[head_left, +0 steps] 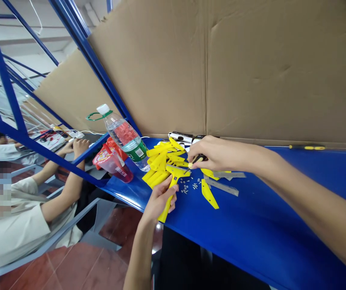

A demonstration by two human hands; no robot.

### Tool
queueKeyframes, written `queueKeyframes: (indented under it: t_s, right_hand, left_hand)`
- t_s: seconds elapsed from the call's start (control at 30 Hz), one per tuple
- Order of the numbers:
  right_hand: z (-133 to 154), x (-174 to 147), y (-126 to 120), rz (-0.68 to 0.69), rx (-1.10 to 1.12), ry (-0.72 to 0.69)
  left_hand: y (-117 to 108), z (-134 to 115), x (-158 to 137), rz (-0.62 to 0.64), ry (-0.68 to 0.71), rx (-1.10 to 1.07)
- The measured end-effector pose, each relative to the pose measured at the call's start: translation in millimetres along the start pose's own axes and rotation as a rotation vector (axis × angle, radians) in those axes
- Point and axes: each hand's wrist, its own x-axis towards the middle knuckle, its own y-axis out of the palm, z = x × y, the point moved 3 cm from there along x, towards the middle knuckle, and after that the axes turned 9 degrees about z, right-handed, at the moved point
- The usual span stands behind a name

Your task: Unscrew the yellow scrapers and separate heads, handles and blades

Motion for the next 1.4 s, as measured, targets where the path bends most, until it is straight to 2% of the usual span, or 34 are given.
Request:
queueKeyframes:
  t_s: [0.13, 0.33, 0.63, 0.7, 0.83, 0.97, 1.07, 1.23, 1.4]
  right_hand:
    - [5, -2, -3, 0.012, 0.015, -0.031]
    - [12, -4, -14, -0.083, -0.068, 0.148]
    - [21, -9, -15, -0.137, 0.037, 0.048]
    - [21, -9, -12, -0.144, 0.019, 0.104]
    - [17, -8, -10, -0.120, -0.065, 0.302]
    - [20, -9, -15, -0.052, -0.052, 0.157]
    - [25, -10, -17, -0.094, -0.014, 0.071]
    - [25, -8, -11, -0.166, -0.036, 0.161]
    - [31, -5, -12, -0.168, -0.020, 0.062]
  left_hand:
    - [-1, -1, -1, 0.004, 0.000, -0.020]
    - [-3, 3, -3, 0.087, 0.017, -0.041]
    - [-5, 4, -3, 0.104, 0.015, -0.063]
    - [-4, 3, -3, 0.093, 0.016, -0.067]
    - [-5, 4, -3, 0.095, 0.015, -0.060]
    - [-7, 7, -2, 0.104, 0.019, -0.052]
    - [-7, 6, -2, 0.103, 0.025, -0.051]
    - [-4, 3, -3, 0.110, 0.025, -0.056]
    - [-6, 5, -3, 0.108, 0.027, -0.055]
